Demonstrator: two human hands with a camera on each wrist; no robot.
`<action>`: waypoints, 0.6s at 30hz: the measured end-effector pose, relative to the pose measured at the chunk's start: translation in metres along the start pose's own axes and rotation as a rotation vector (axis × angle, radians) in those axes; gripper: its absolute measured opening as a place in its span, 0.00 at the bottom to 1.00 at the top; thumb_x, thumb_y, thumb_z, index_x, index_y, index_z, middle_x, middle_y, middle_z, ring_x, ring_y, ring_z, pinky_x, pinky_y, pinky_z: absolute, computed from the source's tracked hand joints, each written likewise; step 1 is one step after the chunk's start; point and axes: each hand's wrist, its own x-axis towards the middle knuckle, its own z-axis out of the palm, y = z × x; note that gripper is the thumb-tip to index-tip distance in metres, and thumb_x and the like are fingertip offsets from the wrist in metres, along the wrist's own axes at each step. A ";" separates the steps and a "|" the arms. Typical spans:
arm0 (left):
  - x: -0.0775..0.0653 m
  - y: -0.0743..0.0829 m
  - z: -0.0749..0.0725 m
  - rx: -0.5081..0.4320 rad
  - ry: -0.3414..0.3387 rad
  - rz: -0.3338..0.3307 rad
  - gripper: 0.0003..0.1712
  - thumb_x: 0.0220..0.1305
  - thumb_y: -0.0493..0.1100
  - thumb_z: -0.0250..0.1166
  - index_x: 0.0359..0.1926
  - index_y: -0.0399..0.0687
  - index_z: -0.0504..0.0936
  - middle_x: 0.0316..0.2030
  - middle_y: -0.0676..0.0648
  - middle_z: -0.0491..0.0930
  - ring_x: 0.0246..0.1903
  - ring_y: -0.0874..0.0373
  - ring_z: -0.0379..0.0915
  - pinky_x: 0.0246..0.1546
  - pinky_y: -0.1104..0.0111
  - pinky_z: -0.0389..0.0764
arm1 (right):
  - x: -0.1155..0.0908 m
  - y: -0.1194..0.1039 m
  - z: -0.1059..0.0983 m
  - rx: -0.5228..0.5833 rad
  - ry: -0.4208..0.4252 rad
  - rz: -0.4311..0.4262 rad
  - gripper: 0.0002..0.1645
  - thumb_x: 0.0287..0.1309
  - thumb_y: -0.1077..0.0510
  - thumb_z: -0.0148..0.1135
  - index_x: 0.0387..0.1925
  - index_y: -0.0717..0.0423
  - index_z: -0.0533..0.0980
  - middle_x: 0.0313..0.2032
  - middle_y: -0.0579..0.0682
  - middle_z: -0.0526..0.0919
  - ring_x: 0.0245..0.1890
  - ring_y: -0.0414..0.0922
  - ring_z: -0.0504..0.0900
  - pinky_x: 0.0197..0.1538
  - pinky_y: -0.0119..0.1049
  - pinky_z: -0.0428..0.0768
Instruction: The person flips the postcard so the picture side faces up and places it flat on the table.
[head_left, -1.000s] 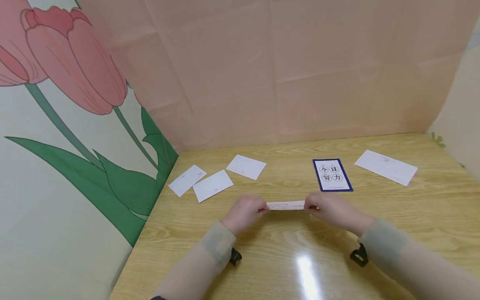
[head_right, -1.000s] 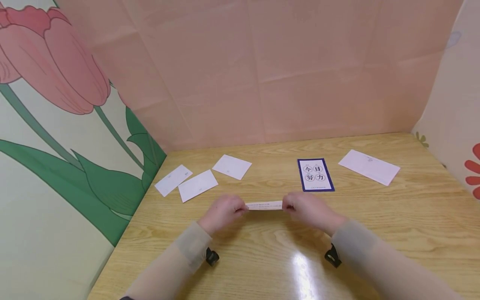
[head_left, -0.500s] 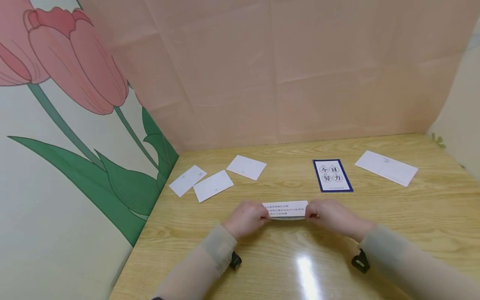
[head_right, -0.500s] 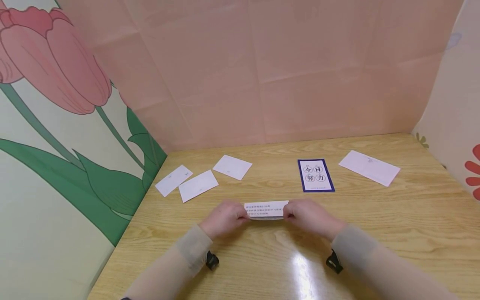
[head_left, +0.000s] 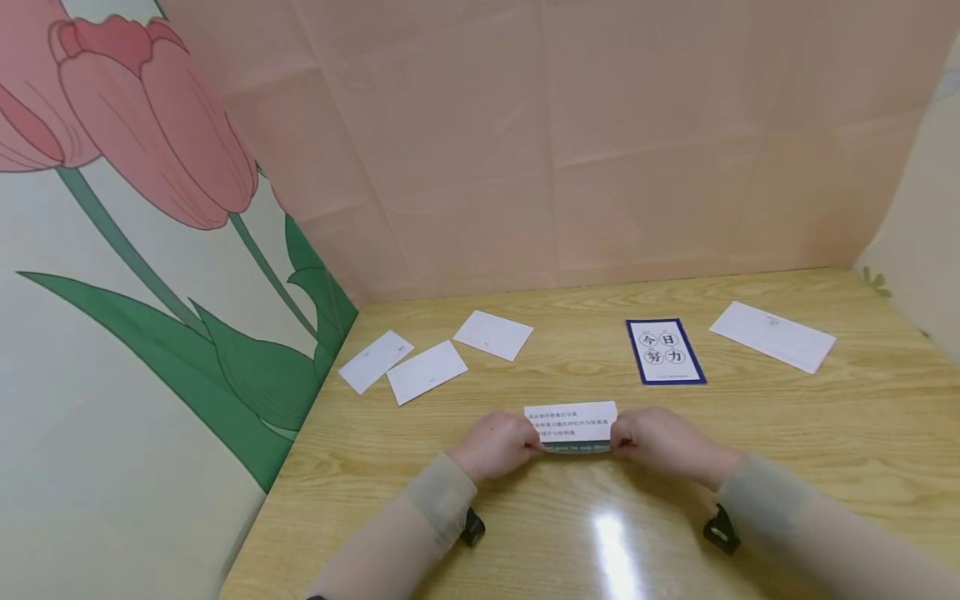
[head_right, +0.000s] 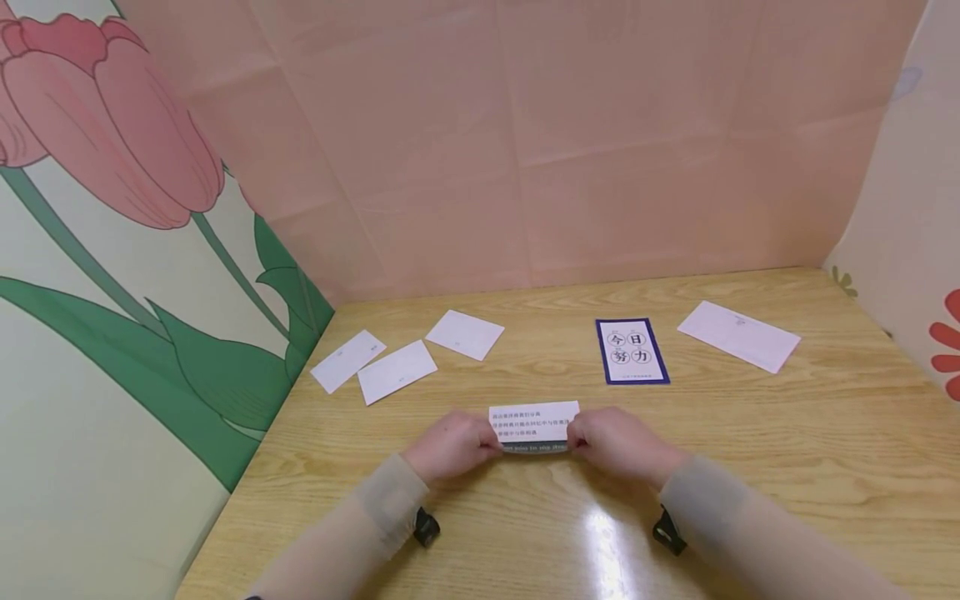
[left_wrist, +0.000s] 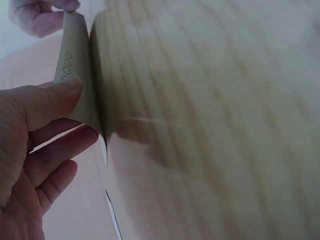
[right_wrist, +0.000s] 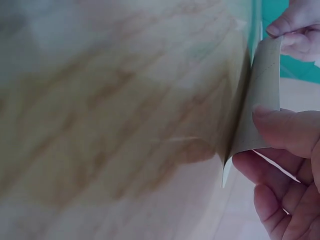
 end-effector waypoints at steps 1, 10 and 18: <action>0.000 0.000 0.001 -0.003 -0.009 -0.006 0.04 0.60 0.44 0.69 0.32 0.59 0.89 0.31 0.62 0.83 0.33 0.73 0.76 0.39 0.80 0.73 | 0.000 0.000 0.000 0.002 -0.001 -0.004 0.11 0.50 0.63 0.70 0.25 0.42 0.80 0.29 0.33 0.78 0.30 0.32 0.75 0.35 0.34 0.77; -0.001 0.001 0.005 -0.010 -0.060 -0.009 0.03 0.58 0.48 0.70 0.33 0.60 0.89 0.29 0.63 0.81 0.30 0.74 0.73 0.36 0.81 0.73 | -0.001 -0.002 0.000 -0.021 -0.032 -0.024 0.08 0.48 0.63 0.71 0.28 0.45 0.83 0.30 0.35 0.79 0.30 0.33 0.77 0.35 0.33 0.79; -0.001 0.003 0.005 0.006 -0.118 -0.009 0.06 0.58 0.50 0.70 0.36 0.60 0.90 0.30 0.63 0.80 0.30 0.73 0.72 0.36 0.79 0.73 | 0.000 -0.004 0.002 -0.039 -0.065 -0.009 0.05 0.49 0.61 0.72 0.29 0.46 0.85 0.29 0.35 0.77 0.29 0.32 0.75 0.35 0.34 0.78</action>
